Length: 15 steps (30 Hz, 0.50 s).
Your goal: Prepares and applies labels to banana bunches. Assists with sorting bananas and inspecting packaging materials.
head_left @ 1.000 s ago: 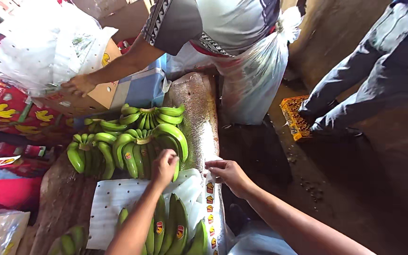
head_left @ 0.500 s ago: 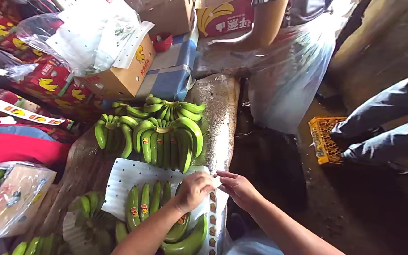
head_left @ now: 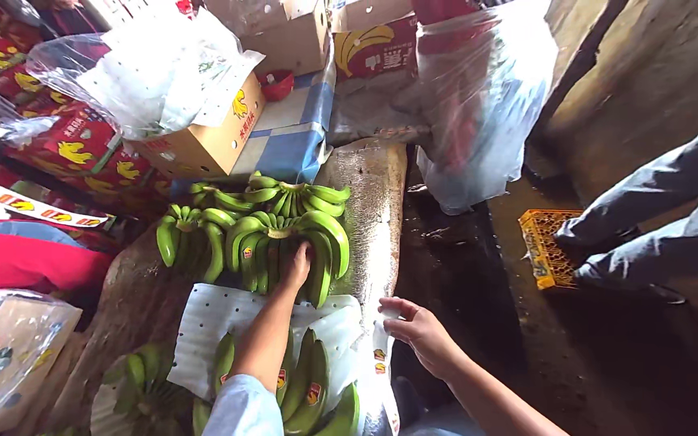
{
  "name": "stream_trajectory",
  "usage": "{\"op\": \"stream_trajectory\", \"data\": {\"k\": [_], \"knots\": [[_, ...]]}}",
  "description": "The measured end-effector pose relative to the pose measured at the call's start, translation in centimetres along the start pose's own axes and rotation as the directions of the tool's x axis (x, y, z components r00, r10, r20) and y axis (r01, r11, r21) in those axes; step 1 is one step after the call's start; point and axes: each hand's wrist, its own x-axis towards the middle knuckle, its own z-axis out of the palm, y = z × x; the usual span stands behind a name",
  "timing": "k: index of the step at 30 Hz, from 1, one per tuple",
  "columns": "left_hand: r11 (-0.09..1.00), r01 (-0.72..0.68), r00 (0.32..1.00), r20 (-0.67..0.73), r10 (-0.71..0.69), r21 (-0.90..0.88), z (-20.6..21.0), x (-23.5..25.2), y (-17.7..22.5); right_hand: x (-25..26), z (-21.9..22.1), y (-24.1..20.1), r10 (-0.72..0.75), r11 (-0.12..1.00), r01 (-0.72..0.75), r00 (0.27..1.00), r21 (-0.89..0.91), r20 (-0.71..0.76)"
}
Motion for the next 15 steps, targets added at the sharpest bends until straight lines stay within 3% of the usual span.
{"op": "stream_trajectory", "data": {"k": [3,5,7,9,11,12,15], "knots": [[0.995,0.097,0.994,-0.062,-0.095,0.034,-0.7,-1.0,0.7,-0.4,0.4,-0.4,-0.047,0.996,0.05,0.998,-0.068,0.049],[0.993,0.026,0.994,-0.102,-0.038,-0.111,-1.1,-2.8,2.0,-0.7,0.5,-1.0,-0.092,0.984,0.118,0.978,-0.131,0.19],[0.919,-0.101,0.995,-0.062,0.084,-0.381,-1.3,-5.8,3.9,-1.1,0.4,-1.6,-0.151,0.956,0.24,0.894,-0.167,0.422],[0.766,-0.144,0.956,0.111,0.271,-0.626,-1.6,-9.2,5.9,-1.0,0.2,-2.0,-0.227,0.922,0.371,0.753,-0.114,0.618],[0.638,0.046,0.891,0.32,0.322,-0.768,-1.9,-12.4,7.5,-1.0,0.1,-2.6,-0.261,0.895,0.438,0.668,-0.085,0.696],[0.587,0.165,0.872,0.396,0.289,-0.792,-2.1,-13.6,8.2,-1.0,-0.1,-2.9,-0.267,0.882,0.46,0.666,-0.101,0.696],[0.461,0.347,0.865,0.469,0.178,-0.817,-3.2,-15.6,8.8,-0.8,-0.6,-3.8,-0.282,0.868,0.459,0.77,-0.19,0.573]]}}
